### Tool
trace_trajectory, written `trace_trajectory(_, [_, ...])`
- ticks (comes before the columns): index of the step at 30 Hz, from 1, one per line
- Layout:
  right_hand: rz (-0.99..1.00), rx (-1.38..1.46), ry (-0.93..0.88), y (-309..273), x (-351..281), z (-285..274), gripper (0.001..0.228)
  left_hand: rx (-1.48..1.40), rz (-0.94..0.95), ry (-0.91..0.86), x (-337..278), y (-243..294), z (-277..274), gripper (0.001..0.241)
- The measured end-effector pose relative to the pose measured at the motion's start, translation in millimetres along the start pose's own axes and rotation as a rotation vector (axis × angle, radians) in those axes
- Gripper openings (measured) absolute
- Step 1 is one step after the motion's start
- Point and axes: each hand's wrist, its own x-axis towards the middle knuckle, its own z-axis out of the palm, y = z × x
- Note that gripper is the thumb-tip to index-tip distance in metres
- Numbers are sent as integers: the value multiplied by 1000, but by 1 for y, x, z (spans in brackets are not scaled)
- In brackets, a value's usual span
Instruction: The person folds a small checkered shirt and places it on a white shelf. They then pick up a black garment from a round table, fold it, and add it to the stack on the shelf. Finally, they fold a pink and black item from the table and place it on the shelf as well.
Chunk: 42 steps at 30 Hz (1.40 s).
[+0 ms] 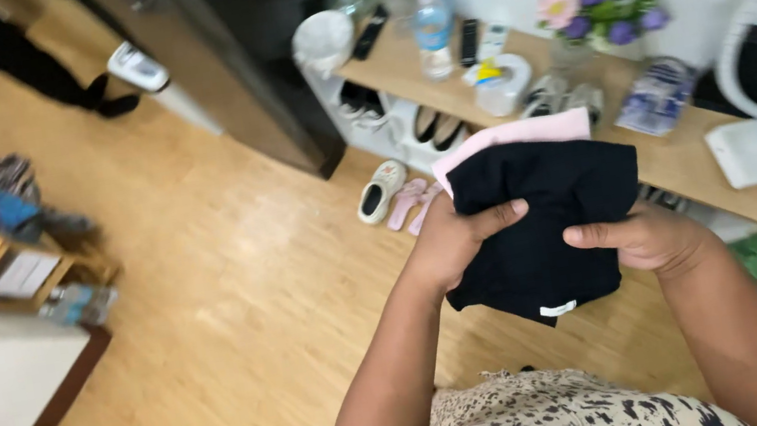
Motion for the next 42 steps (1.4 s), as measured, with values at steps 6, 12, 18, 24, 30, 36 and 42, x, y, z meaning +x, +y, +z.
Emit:
trace_trajectory(6, [69, 34, -95, 19, 64, 52, 55, 7, 91, 242, -38, 18, -61, 41])
trace_trajectory(12, [235, 197, -124, 48, 123, 92, 55, 210, 101, 611, -72, 35, -120, 73])
trace_trajectory(18, [138, 153, -216, 49, 168, 183, 64, 292, 148, 906, -114, 41, -203, 85])
trace_trajectory(24, [133, 111, -313, 63, 209, 253, 67, -4, 165, 1006, -161, 22, -272, 61])
trace_trajectory(30, [141, 91, -481, 77, 241, 332, 73, -290, -184, 1095, -226, -21, -322, 63])
trace_trajectory(36, [262, 229, -684, 107, 267, 404, 74, -590, -442, 1010, -301, -20, -332, 66])
trace_trajectory(42, [439, 173, -765, 144, 283, 450, 75, -903, 30, 533, -355, -26, -348, 80])
